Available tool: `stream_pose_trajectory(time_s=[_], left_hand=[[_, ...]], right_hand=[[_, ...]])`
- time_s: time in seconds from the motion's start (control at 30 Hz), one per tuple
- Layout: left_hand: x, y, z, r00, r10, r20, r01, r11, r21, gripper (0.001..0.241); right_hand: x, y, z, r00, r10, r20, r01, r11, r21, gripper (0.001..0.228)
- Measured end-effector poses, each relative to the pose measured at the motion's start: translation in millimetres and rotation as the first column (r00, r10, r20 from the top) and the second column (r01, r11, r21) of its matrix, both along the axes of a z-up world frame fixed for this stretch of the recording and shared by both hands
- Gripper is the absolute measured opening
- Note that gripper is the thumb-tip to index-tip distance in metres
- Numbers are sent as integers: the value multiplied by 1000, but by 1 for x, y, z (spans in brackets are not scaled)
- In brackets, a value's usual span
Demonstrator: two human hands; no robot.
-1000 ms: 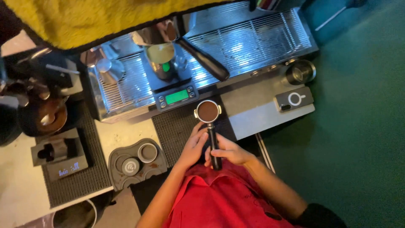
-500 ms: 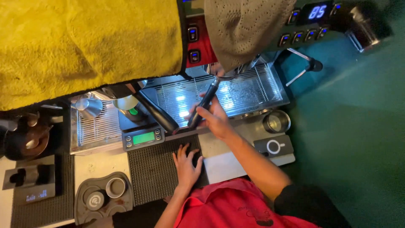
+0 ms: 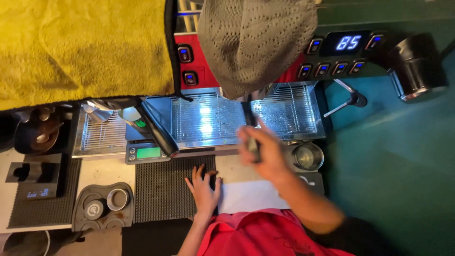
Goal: The person prepares espresso by grinding coffee beans into a portafilter, weighing the grounds on a digital scale, and tamping the coffee. They then insert the portafilter into an espresso machine to brew the shot into a metal pitcher, repeating the process for a second shot.
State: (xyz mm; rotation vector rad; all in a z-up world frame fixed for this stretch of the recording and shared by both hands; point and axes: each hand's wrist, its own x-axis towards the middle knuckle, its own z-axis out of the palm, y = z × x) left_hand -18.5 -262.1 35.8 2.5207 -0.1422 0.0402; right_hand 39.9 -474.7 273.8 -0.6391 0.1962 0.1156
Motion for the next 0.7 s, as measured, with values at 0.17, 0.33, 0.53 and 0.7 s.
stream_pose_trajectory(time_s=[0.17,0.33,0.53,0.7], left_hand=[[0,-22,-1,989,-123,77,133,982,-137,20],[10,-54,-13,964,-230,133,254,945,-207,20],[12,-50,2,944,-262,199,314,900,-304,14],[6,-37,14,963,-267,47,266,895,-358,10]], right_hand=[[-1,-53,1,992,125,-30,-126,991,-43,47],[16,38,-29,998,-62,-16,62,998,10,44],[78,110,-39,928,-182,326,220,972,-85,49],[44,82,-15,976,-169,-138,176,984,39,23]])
